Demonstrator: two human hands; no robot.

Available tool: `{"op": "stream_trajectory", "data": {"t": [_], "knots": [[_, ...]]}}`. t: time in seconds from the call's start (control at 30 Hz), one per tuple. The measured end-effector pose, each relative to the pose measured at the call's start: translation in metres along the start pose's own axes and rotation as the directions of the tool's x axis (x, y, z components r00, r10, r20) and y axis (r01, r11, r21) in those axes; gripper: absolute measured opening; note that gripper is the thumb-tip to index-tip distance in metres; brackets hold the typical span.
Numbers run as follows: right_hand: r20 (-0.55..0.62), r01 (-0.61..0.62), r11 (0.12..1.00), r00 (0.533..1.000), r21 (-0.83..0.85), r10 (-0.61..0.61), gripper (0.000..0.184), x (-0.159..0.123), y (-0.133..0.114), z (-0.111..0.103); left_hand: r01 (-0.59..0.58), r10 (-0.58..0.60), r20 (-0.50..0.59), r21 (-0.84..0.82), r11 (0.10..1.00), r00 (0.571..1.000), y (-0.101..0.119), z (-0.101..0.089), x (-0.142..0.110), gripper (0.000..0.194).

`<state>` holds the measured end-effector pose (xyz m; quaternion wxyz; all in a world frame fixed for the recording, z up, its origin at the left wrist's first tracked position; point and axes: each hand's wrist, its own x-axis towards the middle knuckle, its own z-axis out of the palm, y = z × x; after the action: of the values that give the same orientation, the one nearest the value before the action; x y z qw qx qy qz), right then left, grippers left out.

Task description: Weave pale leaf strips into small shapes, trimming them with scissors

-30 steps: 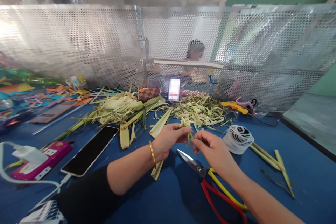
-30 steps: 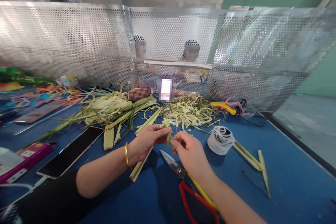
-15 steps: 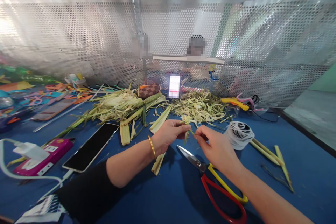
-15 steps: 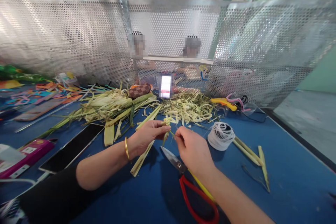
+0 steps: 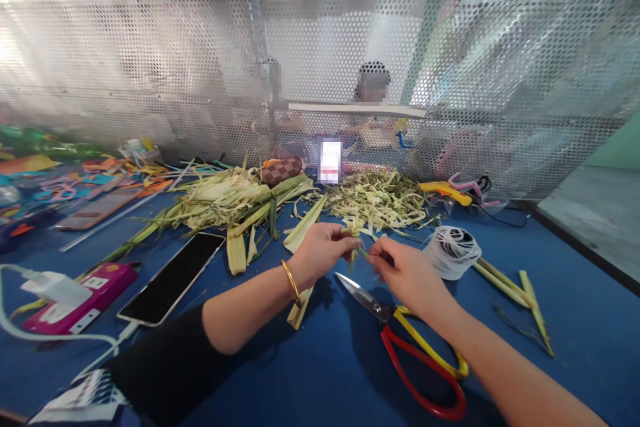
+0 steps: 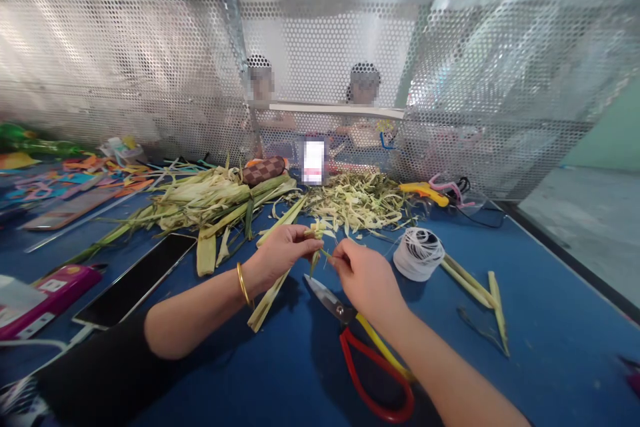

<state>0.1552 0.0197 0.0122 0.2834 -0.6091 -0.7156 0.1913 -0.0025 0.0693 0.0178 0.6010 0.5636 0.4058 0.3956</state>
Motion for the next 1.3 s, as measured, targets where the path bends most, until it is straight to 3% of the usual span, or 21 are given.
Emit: {"op": "stream_trajectory", "data": {"t": [0.13,0.23,0.57,0.63,0.7,0.8,0.87,0.93,1.03,1.1,1.3], "knots": [[0.126,-0.098,0.96,0.99,0.261,0.066,0.017,0.005,0.001,-0.006,0.066,-0.066,0.014,-0.025,0.997,0.998,0.003,-0.002,0.0,0.017],[0.125,-0.143,0.918,0.987,0.37,0.104,0.02,0.008,0.004,-0.01,0.066,-0.066,-0.05,-0.017,0.998,0.997,0.005,-0.005,0.001,0.016],[0.159,-0.124,0.971,0.983,0.206,0.092,0.021,0.011,0.018,-0.007,-0.022,0.009,-0.246,-0.05,0.999,0.969,0.007,-0.015,0.011,0.015],[0.097,-0.11,0.98,0.991,0.166,0.095,0.024,0.013,0.02,-0.008,-0.022,0.011,-0.23,-0.046,0.999,0.973,0.008,-0.017,0.011,0.015],[-0.08,-0.084,0.995,0.993,0.046,0.088,0.022,0.014,0.023,-0.01,0.002,-0.007,-0.207,-0.026,1.0,0.978,0.01,-0.017,0.01,0.017],[-0.407,0.027,0.979,0.907,-0.201,-0.109,0.026,0.017,0.027,-0.014,0.039,-0.039,-0.168,-0.001,0.999,0.985,0.009,-0.013,0.007,0.021],[-0.459,0.102,0.953,0.859,-0.284,-0.229,0.042,0.016,0.026,-0.015,0.047,-0.047,-0.147,0.001,0.999,0.988,0.008,-0.01,0.005,0.024],[-0.384,0.12,0.972,0.903,-0.204,-0.192,0.041,0.014,0.022,-0.012,0.049,-0.05,-0.125,-0.014,0.999,0.991,0.007,-0.007,0.003,0.024],[-0.122,0.051,0.995,0.992,0.09,-0.04,0.029,0.008,0.011,-0.003,0.047,-0.05,-0.075,-0.038,0.998,0.996,0.005,-0.002,0.0,0.025],[-0.015,-0.002,0.974,1.0,0.228,0.005,0.029,0.006,0.006,0.003,0.054,-0.056,-0.038,-0.049,0.997,0.998,0.004,-0.001,-0.002,0.027],[0.001,-0.014,0.936,1.0,0.351,0.015,0.026,0.005,0.002,0.011,0.052,-0.052,-0.001,-0.101,0.994,0.999,0.0,0.001,-0.003,0.033]]}}
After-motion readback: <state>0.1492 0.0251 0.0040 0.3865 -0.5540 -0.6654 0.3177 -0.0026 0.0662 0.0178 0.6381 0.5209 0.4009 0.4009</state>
